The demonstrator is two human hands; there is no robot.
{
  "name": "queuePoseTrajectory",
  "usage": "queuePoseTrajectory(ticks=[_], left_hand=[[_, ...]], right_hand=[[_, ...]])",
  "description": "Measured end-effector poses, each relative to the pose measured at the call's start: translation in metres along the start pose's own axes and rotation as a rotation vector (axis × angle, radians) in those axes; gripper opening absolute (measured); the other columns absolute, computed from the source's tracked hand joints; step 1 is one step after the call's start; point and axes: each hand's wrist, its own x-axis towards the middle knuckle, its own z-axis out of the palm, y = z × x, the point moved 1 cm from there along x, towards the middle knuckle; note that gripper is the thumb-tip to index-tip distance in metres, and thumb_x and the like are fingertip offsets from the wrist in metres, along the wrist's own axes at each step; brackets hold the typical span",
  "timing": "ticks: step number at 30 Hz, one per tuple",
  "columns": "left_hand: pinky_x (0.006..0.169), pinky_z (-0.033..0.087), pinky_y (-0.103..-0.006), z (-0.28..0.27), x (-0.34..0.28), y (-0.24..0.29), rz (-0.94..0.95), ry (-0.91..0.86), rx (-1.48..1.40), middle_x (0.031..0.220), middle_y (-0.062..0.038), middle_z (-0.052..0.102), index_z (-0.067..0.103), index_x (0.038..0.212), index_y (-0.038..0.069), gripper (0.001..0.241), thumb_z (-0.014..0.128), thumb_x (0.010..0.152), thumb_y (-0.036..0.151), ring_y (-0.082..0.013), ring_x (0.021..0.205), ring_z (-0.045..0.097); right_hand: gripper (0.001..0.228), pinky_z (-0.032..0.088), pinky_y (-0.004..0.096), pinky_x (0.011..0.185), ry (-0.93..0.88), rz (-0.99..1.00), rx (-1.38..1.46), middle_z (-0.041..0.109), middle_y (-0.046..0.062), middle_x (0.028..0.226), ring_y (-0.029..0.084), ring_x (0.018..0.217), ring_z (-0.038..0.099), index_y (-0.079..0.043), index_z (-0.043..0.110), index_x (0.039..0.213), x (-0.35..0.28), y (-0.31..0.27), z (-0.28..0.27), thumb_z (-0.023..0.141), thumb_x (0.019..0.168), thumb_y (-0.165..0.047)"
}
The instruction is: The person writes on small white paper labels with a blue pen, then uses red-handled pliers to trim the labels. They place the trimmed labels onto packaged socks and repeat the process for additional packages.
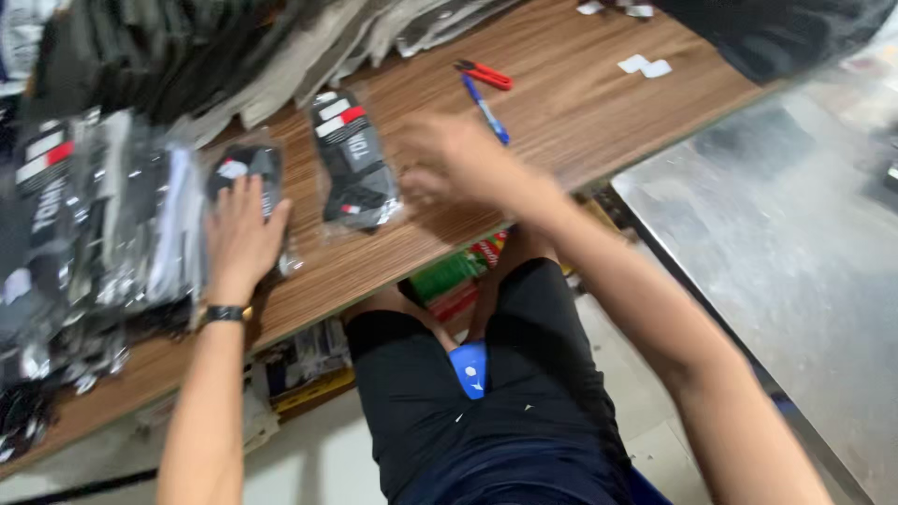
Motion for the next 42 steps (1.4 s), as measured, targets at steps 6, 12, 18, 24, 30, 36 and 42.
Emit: queuePoseTrajectory(ticks=[6, 12, 18, 24, 30, 36, 42], left_hand=[[0.123, 0.034, -0.0531, -0.061, -0.036, 0.044, 0.315, 0.456, -0.162, 0.150, -0.027, 0.052, 0.056, 0.140, -0.005, 0.042, 0.057, 0.118, 0.030, -0.0438, 0.146, 0.046], [0.112, 0.043, -0.0476, -0.106, -0.108, 0.082, 0.480, 0.292, -0.661, 0.140, -0.021, 0.060, 0.061, 0.132, -0.002, 0.034, 0.060, 0.113, 0.027, -0.0359, 0.129, 0.056], [0.113, 0.041, -0.0487, -0.082, -0.098, 0.090, 0.580, 0.024, -0.728, 0.140, -0.021, 0.059, 0.060, 0.133, -0.002, 0.038, 0.061, 0.111, 0.029, -0.0361, 0.130, 0.056], [0.113, 0.040, -0.0497, -0.088, -0.120, 0.083, 0.589, -0.079, -0.751, 0.141, -0.021, 0.058, 0.059, 0.134, -0.001, 0.041, 0.062, 0.109, 0.031, -0.0362, 0.131, 0.055], [0.114, 0.039, -0.0507, -0.093, -0.141, 0.085, 0.581, -0.115, -0.783, 0.142, -0.020, 0.057, 0.058, 0.135, -0.001, 0.045, 0.062, 0.107, 0.033, -0.0364, 0.132, 0.054], [0.115, 0.038, -0.0518, -0.094, -0.146, 0.093, 0.633, -0.163, -0.794, 0.143, -0.020, 0.056, 0.057, 0.136, -0.001, 0.048, 0.063, 0.104, 0.035, -0.0366, 0.133, 0.054], [0.116, 0.037, -0.0528, -0.097, -0.144, 0.101, 0.652, -0.188, -0.790, 0.144, -0.020, 0.055, 0.056, 0.138, 0.000, 0.052, 0.064, 0.102, 0.037, -0.0368, 0.133, 0.053]], right_hand=[[0.042, 0.055, 0.048, 0.084, -0.131, 0.538, -0.340, 0.073, 0.020, 0.113, 0.036, 0.097, 0.071, -0.005, 0.071, 0.128, -0.042, 0.135, -0.163, 0.073, 0.102, -0.038], [0.028, 0.056, 0.046, 0.091, -0.123, 0.593, -0.527, 0.074, 0.023, 0.110, 0.038, 0.100, 0.072, -0.001, 0.075, 0.120, -0.109, 0.233, -0.200, 0.073, 0.099, -0.019], [0.035, 0.052, 0.050, 0.095, -0.088, 0.334, -0.549, 0.069, 0.025, 0.122, 0.043, 0.111, 0.065, 0.000, 0.070, 0.127, -0.099, 0.300, -0.167, 0.067, 0.096, -0.015], [0.018, 0.056, 0.046, 0.091, -0.289, 0.464, -0.812, 0.070, 0.019, 0.113, 0.037, 0.105, 0.068, -0.004, 0.073, 0.116, -0.077, 0.295, -0.140, 0.062, 0.103, -0.009], [0.028, 0.057, 0.043, 0.090, -0.319, 0.356, -0.824, 0.069, 0.016, 0.111, 0.032, 0.105, 0.068, -0.009, 0.075, 0.124, -0.073, 0.257, -0.140, 0.059, 0.101, -0.006], [0.027, 0.056, 0.044, 0.087, -0.238, 0.348, -0.688, 0.069, 0.016, 0.106, 0.033, 0.099, 0.067, -0.004, 0.078, 0.115, -0.079, 0.264, -0.147, 0.070, 0.101, -0.026], [0.021, 0.057, 0.045, 0.082, -0.285, 0.452, -0.710, 0.071, 0.018, 0.101, 0.034, 0.088, 0.069, -0.003, 0.080, 0.104, -0.069, 0.264, -0.142, 0.070, 0.098, -0.020]])
